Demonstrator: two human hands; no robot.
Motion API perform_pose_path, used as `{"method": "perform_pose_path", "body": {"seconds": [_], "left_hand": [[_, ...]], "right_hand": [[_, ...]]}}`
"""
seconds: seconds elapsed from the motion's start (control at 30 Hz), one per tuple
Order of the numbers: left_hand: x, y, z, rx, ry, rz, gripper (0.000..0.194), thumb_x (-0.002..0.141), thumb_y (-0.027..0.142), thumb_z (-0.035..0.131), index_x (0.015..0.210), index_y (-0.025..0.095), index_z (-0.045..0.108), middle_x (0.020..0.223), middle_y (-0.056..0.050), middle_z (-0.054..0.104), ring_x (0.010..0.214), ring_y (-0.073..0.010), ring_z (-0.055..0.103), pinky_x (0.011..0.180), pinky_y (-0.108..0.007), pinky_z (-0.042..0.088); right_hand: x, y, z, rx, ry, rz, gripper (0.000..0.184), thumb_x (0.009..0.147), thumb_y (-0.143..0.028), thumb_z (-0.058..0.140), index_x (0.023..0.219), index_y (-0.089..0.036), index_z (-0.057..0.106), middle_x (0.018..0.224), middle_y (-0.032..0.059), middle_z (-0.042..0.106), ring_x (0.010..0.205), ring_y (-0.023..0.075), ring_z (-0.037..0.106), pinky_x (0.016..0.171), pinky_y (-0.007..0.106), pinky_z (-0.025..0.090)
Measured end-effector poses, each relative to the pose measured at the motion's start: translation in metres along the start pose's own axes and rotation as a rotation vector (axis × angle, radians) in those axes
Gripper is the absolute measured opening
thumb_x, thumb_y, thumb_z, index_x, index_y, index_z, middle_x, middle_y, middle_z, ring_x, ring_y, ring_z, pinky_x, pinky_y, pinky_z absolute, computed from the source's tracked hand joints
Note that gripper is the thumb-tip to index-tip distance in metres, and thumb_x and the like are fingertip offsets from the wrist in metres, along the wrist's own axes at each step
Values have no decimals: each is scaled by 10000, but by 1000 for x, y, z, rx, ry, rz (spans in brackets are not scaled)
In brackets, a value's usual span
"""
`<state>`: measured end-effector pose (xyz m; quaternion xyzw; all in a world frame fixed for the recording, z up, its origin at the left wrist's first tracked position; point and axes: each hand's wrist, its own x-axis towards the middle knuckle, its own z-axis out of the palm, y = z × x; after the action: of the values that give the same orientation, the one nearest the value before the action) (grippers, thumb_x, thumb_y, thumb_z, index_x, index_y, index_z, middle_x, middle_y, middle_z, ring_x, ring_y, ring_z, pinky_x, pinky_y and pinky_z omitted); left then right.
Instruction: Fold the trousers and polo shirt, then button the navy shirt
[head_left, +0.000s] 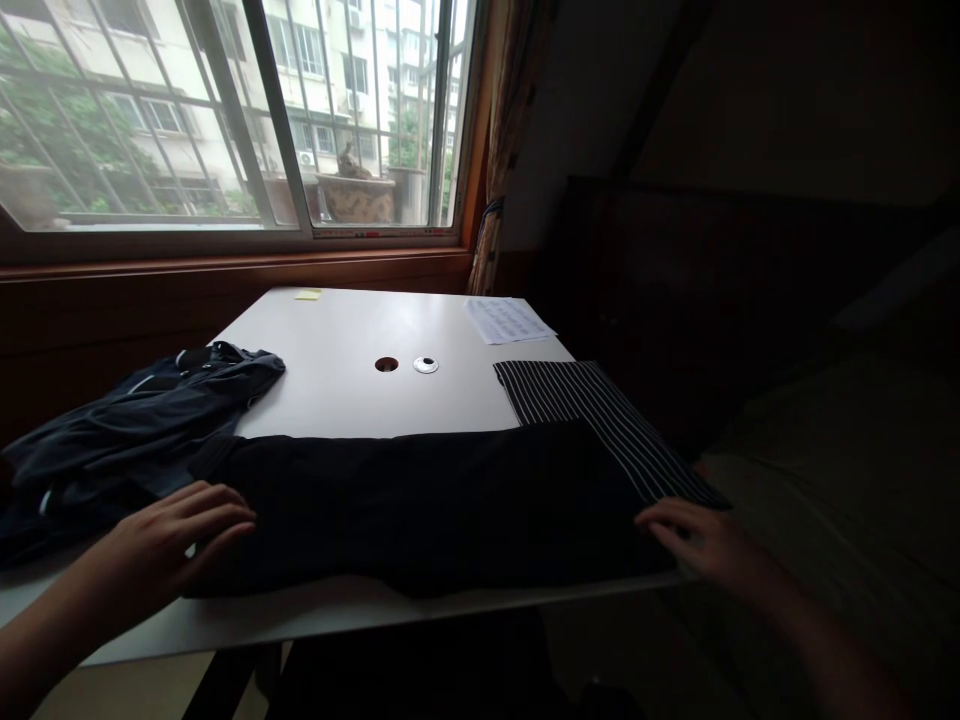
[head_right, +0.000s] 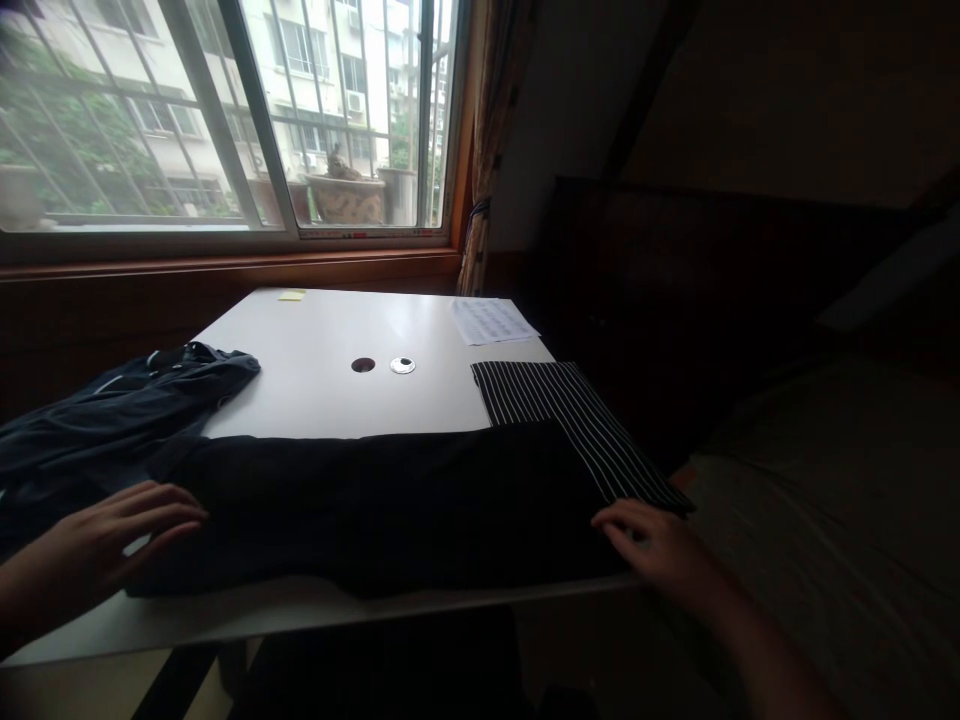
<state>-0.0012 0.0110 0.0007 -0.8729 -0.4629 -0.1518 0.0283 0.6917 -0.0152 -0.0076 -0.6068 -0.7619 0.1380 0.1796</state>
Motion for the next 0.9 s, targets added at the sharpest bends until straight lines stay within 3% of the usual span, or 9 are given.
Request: {"method": "perform_pose_path", "body": {"seconds": [0.13,0.23,0.37,0.5,0.7,0.9], "left_hand": [[44,-29,14,23,59,-131,416,964,552,425,1135,285,695,1215,-64,658,1102,-255,596,993,-412,488],[75,-44,32,44,45,-203,540,954,599,381,1240,231,655,1283,-103,622,1188,-300,550,1047,-459,441],[93,-57,53,3,-39,-252,527,950,593,367,1180,233,675,1196,-99,654,1117,-283,594,1033,-426,439],[89,-64,63,36,-74,-243,510,966,599,323,1014,221,662,1024,-80,663,988,-248,625,946,-370,464],[81,-65,64,171,-65,-200,515,992,590,267,963,202,604,949,-87,647,919,-256,622,837,-365,454],[83,-67,65,154,-64,-231,451,972,554,347,936,201,625,912,-79,656,888,-235,623,830,-334,453]], "right_hand": [[68,10,-8,21,208,87,299,909,-481,538,978,-263,732,1062,74,719,1026,281,665,928,399,506],[125,23,1,63,174,138,372,867,-493,577,1129,-262,706,1181,98,671,1073,286,644,929,390,510],[171,38,16,98,30,129,327,786,-502,652,970,-249,748,1091,89,691,1058,296,639,945,392,494],[176,57,16,259,-61,188,352,764,-546,672,913,-233,730,938,55,725,912,265,657,827,360,507],[164,83,15,399,68,320,400,747,-568,652,882,-192,676,791,42,691,738,207,630,698,320,504],[170,75,26,310,95,393,341,770,-521,665,897,-205,649,837,60,709,829,246,662,768,355,530]]}}
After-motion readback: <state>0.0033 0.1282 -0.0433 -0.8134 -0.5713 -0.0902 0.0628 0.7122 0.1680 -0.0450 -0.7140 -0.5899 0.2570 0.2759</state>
